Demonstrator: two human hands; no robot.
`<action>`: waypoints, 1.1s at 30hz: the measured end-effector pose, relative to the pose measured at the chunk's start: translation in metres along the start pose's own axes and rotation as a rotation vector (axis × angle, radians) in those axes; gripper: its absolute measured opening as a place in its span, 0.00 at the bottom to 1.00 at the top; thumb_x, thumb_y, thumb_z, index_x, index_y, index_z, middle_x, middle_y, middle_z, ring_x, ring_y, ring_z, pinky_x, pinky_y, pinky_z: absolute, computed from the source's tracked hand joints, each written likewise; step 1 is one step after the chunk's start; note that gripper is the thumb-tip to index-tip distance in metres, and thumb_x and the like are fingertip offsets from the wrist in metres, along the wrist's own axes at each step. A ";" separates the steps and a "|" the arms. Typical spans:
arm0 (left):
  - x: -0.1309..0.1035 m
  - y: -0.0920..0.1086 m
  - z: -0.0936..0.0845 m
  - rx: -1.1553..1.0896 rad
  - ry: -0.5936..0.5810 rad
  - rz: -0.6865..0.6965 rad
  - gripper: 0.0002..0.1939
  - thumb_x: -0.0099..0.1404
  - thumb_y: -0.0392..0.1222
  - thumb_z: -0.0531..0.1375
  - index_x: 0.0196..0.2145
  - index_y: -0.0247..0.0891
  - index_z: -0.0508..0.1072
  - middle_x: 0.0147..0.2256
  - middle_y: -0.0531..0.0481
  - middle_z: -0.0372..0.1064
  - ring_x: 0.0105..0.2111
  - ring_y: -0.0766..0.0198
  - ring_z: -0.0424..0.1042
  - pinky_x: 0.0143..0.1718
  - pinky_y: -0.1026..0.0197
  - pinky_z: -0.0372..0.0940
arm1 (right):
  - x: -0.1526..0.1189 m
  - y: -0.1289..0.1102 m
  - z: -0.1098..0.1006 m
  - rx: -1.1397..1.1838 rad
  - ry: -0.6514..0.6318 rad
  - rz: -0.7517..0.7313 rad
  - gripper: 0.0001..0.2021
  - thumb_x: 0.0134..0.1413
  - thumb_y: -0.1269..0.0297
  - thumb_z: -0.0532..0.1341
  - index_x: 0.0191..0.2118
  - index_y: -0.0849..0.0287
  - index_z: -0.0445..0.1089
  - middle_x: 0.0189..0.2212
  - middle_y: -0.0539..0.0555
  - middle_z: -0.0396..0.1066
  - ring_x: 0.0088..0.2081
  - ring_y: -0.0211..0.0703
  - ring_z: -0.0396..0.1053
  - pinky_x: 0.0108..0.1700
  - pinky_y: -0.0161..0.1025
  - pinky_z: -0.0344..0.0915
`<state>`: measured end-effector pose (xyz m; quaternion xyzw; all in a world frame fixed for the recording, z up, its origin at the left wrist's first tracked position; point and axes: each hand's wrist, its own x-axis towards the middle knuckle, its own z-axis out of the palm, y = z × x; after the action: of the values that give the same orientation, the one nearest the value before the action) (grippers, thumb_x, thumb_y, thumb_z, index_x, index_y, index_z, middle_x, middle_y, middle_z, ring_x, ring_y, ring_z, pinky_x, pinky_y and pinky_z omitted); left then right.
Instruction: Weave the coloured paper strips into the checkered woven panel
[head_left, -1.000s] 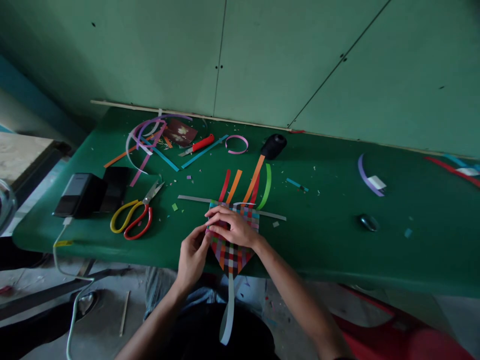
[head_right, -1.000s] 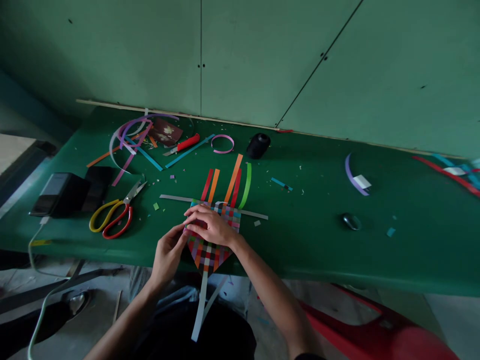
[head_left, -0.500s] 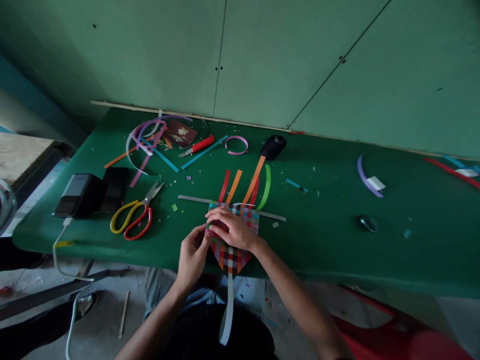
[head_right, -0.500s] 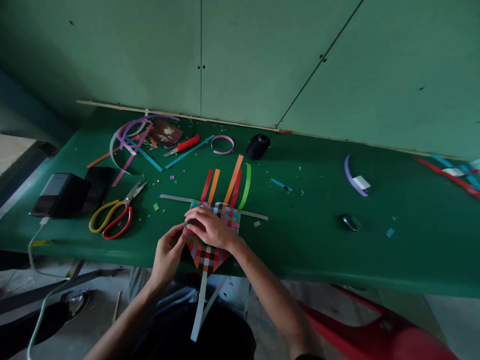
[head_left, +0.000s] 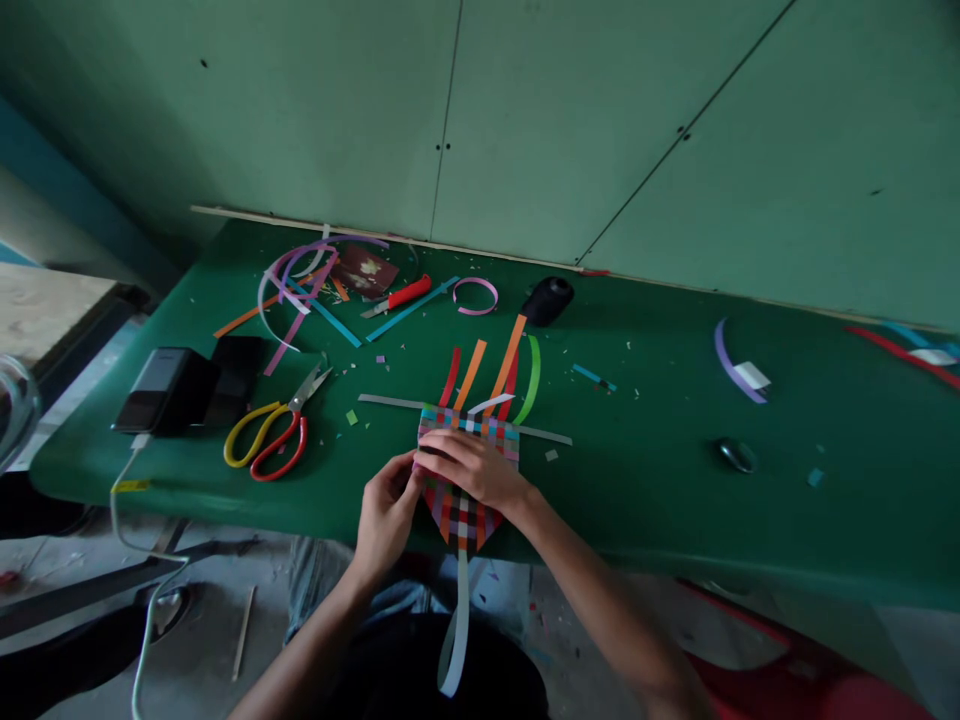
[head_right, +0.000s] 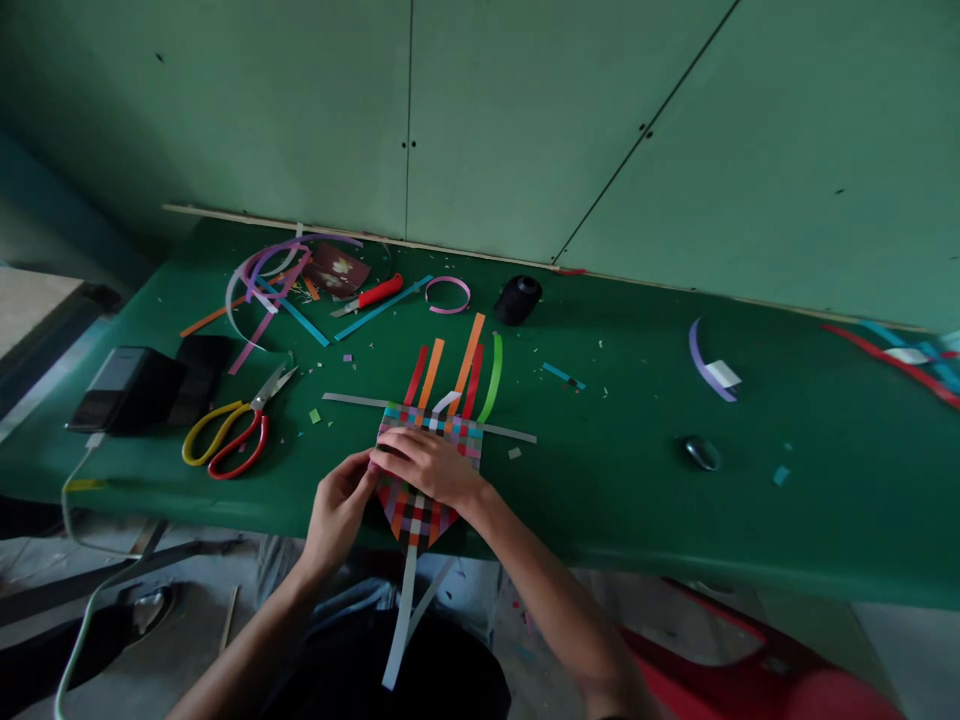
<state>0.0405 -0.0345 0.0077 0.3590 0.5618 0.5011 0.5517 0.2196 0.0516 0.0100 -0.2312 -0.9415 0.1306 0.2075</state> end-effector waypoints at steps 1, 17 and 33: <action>0.000 0.000 0.000 -0.005 -0.006 0.000 0.23 0.68 0.57 0.65 0.51 0.37 0.80 0.47 0.42 0.81 0.46 0.53 0.79 0.46 0.58 0.73 | 0.000 0.001 0.001 -0.022 -0.004 -0.017 0.16 0.75 0.70 0.54 0.61 0.52 0.71 0.57 0.57 0.73 0.63 0.48 0.69 0.65 0.51 0.71; 0.002 0.000 0.000 -0.015 0.001 -0.010 0.22 0.67 0.56 0.66 0.50 0.37 0.80 0.45 0.42 0.82 0.45 0.52 0.80 0.46 0.56 0.73 | -0.001 0.002 0.008 0.020 -0.016 0.031 0.15 0.74 0.71 0.55 0.61 0.56 0.68 0.58 0.62 0.73 0.64 0.53 0.68 0.62 0.54 0.74; 0.001 -0.011 0.000 -0.084 0.003 0.030 0.22 0.68 0.56 0.66 0.51 0.38 0.79 0.49 0.41 0.81 0.48 0.52 0.80 0.51 0.54 0.74 | -0.012 -0.034 0.016 -0.016 0.209 0.217 0.15 0.72 0.69 0.60 0.60 0.50 0.73 0.50 0.58 0.78 0.55 0.53 0.76 0.56 0.51 0.76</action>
<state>0.0417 -0.0357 -0.0029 0.3433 0.5356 0.5329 0.5579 0.2094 0.0142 0.0032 -0.3454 -0.8854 0.1198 0.2871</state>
